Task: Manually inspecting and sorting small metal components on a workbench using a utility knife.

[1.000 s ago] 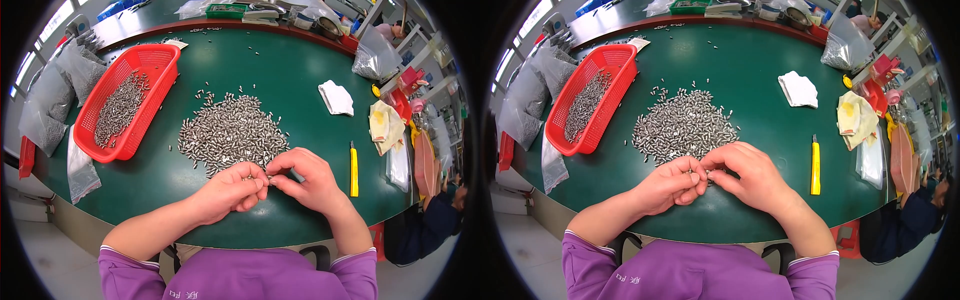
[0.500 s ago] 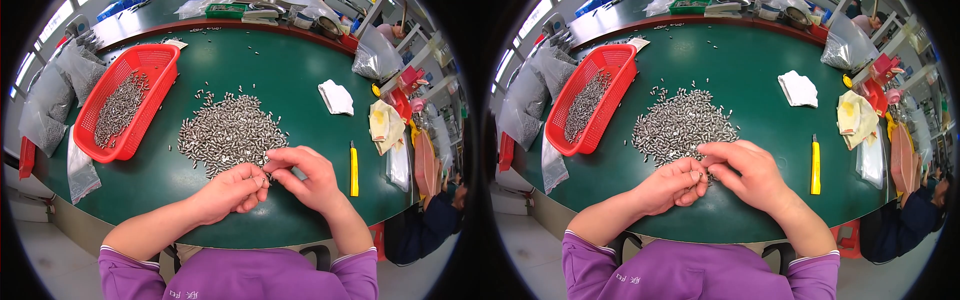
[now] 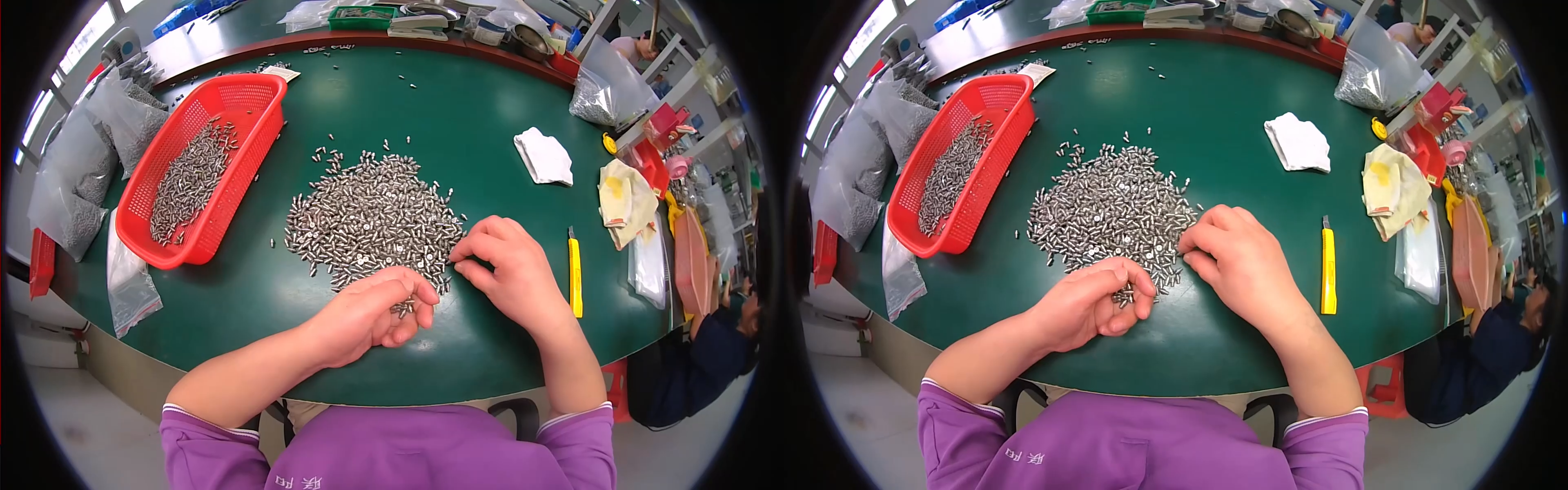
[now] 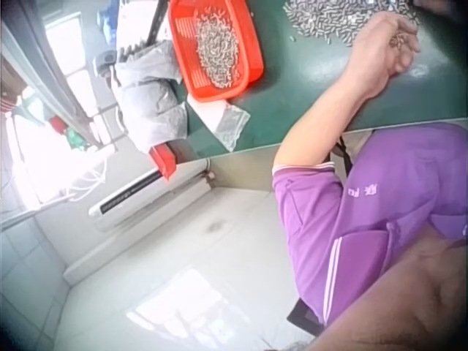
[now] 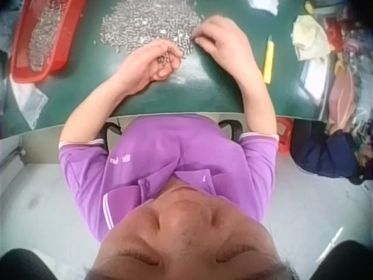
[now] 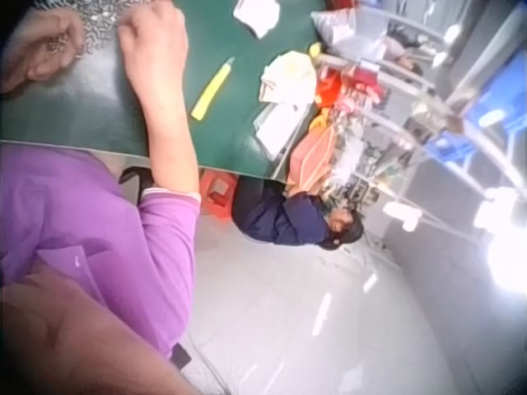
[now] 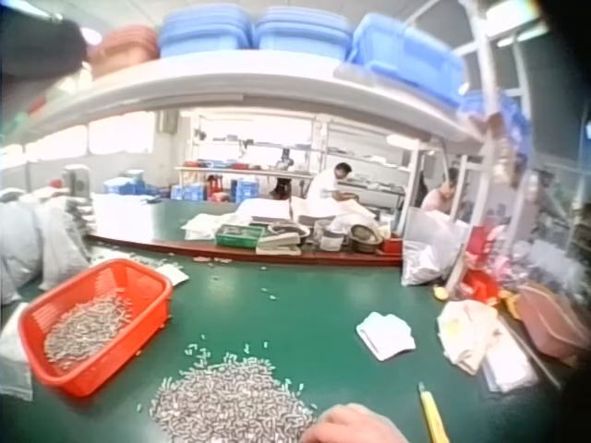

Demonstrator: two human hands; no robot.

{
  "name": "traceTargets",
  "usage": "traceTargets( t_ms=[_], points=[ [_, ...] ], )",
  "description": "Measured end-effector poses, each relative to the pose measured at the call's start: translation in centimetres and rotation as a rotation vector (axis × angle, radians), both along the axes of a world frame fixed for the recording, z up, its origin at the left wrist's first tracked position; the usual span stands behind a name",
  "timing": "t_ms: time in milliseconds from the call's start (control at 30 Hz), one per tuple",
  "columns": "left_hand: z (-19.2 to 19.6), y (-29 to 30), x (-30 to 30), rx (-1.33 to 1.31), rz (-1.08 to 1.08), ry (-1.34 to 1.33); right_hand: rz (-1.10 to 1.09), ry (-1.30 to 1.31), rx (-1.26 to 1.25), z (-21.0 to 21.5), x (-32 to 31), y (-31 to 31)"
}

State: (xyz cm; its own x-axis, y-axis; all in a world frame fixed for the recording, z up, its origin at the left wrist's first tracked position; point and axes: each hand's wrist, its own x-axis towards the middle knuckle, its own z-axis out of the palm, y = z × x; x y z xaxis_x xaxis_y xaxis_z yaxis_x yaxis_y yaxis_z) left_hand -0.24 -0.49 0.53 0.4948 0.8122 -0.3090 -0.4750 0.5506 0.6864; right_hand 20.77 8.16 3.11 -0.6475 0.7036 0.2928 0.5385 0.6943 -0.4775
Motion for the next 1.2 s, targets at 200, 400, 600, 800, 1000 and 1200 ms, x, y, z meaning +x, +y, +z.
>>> traceTargets(
  t_ms=[200, 400, 600, 800, 1000, 1200],
  points=[
    [0.0, 0.0, 0.1, 0.01, 0.003, 0.01, 0.03, -0.1, -0.019, -0.2, 0.1, -0.2],
    [-0.1, 0.0, 0.1, -0.002, -0.003, 0.036, 0.06, 0.001, -0.161, 0.2, -0.4, -0.2],
    [0.0, -0.2, 0.3, 0.038, 0.002, 0.029, 0.308, 0.291, -0.492, 0.2, -1.0, -1.0],
    [-0.1, -0.2, 0.3, 0.028, -0.012, 0.015, 0.3, 0.342, -0.436, -0.5, -1.4, -1.2],
    [0.0, -0.1, 0.4, 0.062, -0.021, 0.065, 0.232, 0.333, -0.27, -0.2, -1.2, -0.9],
    [-0.2, -0.1, 0.1, 0.016, -0.033, 0.04, 0.0, 0.082, 0.099, -0.1, -0.5, 0.1]
  ],
)
